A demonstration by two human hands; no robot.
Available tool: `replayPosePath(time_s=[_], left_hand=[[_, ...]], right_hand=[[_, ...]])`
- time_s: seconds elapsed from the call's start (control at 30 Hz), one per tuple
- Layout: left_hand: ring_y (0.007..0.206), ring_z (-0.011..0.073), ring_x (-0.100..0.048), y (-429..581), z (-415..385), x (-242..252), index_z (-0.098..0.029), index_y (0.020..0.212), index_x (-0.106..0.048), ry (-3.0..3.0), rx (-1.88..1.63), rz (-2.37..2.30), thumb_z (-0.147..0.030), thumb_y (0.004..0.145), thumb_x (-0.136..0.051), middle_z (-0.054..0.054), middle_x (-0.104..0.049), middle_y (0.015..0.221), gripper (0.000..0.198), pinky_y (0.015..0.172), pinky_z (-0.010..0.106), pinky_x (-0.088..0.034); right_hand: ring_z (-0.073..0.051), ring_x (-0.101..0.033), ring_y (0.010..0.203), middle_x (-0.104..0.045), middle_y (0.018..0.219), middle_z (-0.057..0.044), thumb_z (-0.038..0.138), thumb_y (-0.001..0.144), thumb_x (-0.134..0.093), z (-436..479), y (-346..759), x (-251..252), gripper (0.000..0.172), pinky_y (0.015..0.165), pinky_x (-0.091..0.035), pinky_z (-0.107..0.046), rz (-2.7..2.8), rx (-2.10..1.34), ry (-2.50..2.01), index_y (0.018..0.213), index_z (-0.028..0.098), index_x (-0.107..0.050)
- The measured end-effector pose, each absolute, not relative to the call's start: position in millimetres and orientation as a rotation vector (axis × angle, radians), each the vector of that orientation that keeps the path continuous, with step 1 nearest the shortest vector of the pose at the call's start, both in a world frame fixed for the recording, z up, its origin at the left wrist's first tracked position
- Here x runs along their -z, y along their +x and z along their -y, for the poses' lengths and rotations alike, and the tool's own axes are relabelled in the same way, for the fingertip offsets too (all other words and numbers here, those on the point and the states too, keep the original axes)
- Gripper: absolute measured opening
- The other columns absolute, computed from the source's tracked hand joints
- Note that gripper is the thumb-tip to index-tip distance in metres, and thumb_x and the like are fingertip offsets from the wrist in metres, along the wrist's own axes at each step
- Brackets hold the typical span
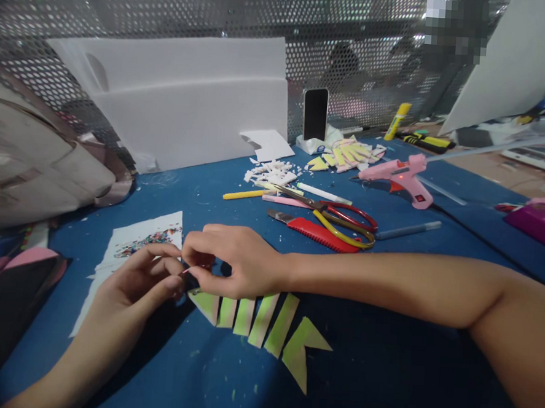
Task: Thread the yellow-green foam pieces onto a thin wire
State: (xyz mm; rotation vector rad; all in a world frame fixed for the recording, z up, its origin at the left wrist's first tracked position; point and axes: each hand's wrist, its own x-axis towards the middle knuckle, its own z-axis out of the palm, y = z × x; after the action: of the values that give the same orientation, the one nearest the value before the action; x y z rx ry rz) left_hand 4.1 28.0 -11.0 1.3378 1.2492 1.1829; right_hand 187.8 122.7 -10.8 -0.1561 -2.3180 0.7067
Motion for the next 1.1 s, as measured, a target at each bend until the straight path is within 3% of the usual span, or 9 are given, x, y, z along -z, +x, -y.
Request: replayPosePath(time_s=[0.2, 0.37, 0.6, 1.1], left_hand=[[0.079, 0.0122, -0.059, 2.5, -26.5, 9.4, -0.023, 0.084, -0.068, 1.379, -1.1, -1.467, -0.031, 0.085, -0.067, -0.002, -0.068, 0.082, 0.008, 0.073, 0.02, -0.045], [0.076, 0.0133, -0.058, 1.9, -26.0, 8.3, -0.023, 0.082, -0.067, 1.431, -1.097, -1.507, -0.033, 0.085, -0.067, -0.002, -0.067, 0.079, 0.01, 0.071, 0.022, -0.044], [0.075, 0.0132, -0.055, 5.1, -25.7, 9.7, -0.023, 0.085, -0.062, 1.499, -1.038, -1.404, -0.035, 0.089, -0.061, -0.002, -0.062, 0.08, 0.013, 0.068, 0.022, -0.042], [0.072, 0.015, -0.05, 5.6, -22.7, 6.0, -0.022, 0.08, -0.057, 1.597, -1.021, -1.389, -0.034, 0.093, -0.055, -0.001, -0.056, 0.075, 0.018, 0.066, 0.026, -0.038]], right_hand=[[-0.011, -0.045, 0.067, -0.051, 0.073, 0.002, 0.014, 0.079, -0.05, -121.3, 186.7, 10.4, 0.007, 0.063, -0.035, -0.024, 2.319, -0.68, -0.2, 0.08, 0.019, -0.045], [-0.011, -0.045, 0.066, -0.054, 0.069, 0.003, 0.016, 0.082, -0.049, -121.1, 185.5, 11.0, 0.003, 0.066, -0.035, -0.025, 2.379, -0.611, -0.188, 0.08, 0.018, -0.05], [-0.012, -0.044, 0.066, -0.056, 0.069, 0.003, 0.017, 0.089, -0.048, -122.8, 184.7, 13.6, 0.011, 0.069, -0.037, -0.026, 2.395, -0.572, -0.177, 0.086, 0.018, -0.058], [-0.011, -0.048, 0.068, -0.056, 0.074, 0.002, 0.018, 0.089, -0.047, -122.4, 185.3, 13.2, 0.009, 0.071, -0.037, -0.026, 2.372, -0.59, -0.17, 0.082, 0.019, -0.052]])
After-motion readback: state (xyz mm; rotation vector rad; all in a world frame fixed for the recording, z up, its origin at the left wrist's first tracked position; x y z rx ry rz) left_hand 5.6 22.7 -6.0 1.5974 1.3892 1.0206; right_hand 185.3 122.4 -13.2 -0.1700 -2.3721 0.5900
